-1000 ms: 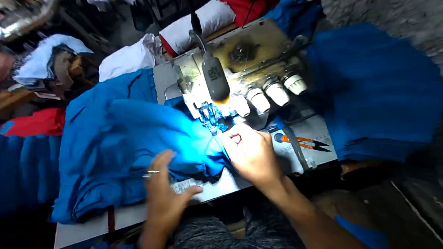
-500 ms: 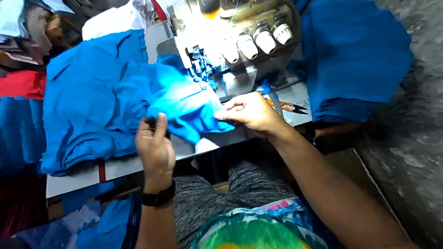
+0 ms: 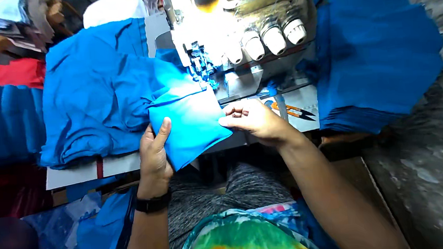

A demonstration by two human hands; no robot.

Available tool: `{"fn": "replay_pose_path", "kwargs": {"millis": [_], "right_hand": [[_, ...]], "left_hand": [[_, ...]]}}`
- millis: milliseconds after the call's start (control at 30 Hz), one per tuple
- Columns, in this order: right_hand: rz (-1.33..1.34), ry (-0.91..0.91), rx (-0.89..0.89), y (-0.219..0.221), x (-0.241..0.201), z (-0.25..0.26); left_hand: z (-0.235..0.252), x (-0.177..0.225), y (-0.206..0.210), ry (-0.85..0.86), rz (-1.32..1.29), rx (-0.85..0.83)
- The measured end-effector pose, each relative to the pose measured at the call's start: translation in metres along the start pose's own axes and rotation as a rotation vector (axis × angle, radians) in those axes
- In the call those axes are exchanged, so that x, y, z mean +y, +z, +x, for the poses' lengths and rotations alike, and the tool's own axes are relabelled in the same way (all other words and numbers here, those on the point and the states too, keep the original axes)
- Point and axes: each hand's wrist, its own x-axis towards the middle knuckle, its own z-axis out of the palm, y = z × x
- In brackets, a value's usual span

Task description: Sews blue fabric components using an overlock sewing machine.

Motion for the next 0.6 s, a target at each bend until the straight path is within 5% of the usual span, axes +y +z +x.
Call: {"fn": "replay_pose_path", "kwargs": {"millis": [100, 300, 433, 600], "right_hand": [[0.054, -0.045, -0.056, -0.002, 0.006, 0.005], [0.244, 0.062, -0.023, 0.001, -0.008, 0.002], [-0.016, 0.026, 0.114, 0.003, -0.013, 0.017], [-0.345, -0.136, 0.107, 0.004, -0.02, 0.01]], "left_hand": [[0.01, -0.013, -0.002, -0.157, -0.369, -0.104], [-0.002, -0.004, 0.008, -0.02, -0.348, -0.032], [0.0, -0.02, 0.015, -0.104, -0.319, -0.038], [0.0, 0.006, 0.009, 0.267, 0.088, 0.131]]}}
